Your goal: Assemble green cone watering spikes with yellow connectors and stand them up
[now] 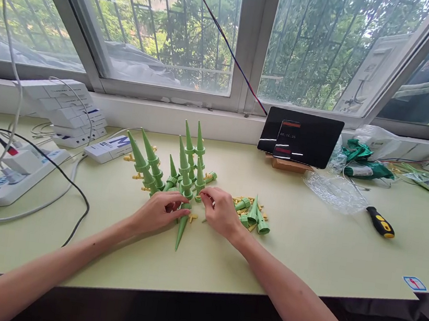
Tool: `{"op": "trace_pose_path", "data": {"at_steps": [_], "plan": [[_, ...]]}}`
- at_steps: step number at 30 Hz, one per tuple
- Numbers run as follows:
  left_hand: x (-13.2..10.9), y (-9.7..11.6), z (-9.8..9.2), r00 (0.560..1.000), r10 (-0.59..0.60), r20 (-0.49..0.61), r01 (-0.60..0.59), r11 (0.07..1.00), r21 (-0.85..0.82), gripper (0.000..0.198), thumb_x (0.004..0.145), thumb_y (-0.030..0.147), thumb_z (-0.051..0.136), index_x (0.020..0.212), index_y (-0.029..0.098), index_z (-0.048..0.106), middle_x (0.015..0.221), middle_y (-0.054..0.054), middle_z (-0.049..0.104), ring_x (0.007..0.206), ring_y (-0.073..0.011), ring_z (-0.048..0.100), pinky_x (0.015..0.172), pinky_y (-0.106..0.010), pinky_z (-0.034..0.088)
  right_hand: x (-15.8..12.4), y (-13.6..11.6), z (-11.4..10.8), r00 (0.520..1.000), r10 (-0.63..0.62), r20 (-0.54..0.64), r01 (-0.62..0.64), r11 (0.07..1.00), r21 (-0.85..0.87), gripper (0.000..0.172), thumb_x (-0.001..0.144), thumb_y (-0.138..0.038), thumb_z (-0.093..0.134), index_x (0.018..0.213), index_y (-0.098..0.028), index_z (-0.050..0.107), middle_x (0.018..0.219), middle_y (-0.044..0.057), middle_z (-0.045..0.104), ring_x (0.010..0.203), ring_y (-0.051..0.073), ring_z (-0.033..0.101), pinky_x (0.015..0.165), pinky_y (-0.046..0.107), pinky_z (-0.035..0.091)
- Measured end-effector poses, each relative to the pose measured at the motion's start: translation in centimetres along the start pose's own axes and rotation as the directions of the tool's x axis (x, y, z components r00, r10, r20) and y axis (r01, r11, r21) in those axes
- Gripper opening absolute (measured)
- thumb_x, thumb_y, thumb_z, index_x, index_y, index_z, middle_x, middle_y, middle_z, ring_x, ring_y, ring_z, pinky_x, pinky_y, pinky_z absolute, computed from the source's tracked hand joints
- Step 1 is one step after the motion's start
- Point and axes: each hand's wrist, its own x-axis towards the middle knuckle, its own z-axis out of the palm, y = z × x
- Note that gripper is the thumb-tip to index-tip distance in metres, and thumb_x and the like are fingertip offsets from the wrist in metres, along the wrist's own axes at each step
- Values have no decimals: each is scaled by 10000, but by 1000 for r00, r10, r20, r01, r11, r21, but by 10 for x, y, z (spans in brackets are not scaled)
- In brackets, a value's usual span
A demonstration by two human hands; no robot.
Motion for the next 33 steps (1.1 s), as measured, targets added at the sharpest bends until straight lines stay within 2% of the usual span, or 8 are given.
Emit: {"op": "trace_pose_path", "data": {"at_steps": [5, 18, 24, 33], "plan": [[0, 0, 0, 998, 14, -53, -14, 1000, -5, 168, 898, 321, 615, 853, 165, 659, 665, 16, 541, 559, -108, 458, 546, -239, 382, 0, -1, 0, 1000, 3, 16, -3, 1000, 1, 193, 947, -214, 492, 872, -173, 664, 797, 35, 675, 691, 145, 567, 637, 255, 436], [1, 4, -5, 973, -3, -229, -6, 999, -37, 139, 926, 313, 581, 894, 179, 597, 708, 26, 519, 540, -88, 424, 530, -226, 381, -2, -5, -1, 1000, -21, -13, 21, 1000, 10, 137, 916, -198, 518, 855, -174, 638, 822, 45, 663, 723, 146, 585, 605, 244, 460], [1, 4, -5, 968, -7, -250, -6, 999, -51, 139, 923, 313, 584, 879, 182, 596, 722, 23, 515, 539, -86, 444, 522, -223, 390, -2, -8, -2, 1000, -24, 1, 24, 1000, 5, 120, 875, -153, 522, 801, -172, 615, 740, 22, 634, 654, 131, 562, 606, 252, 456], [1, 6, -6, 964, -19, -267, 2, 998, -64, 138, 916, 316, 595, 880, 184, 608, 732, 26, 504, 515, -75, 414, 511, -227, 382, -4, -8, -1, 998, -23, 60, 22, 999, 26, 110, 870, -150, 521, 819, -170, 617, 737, 21, 620, 637, 124, 554, 591, 248, 457]]}}
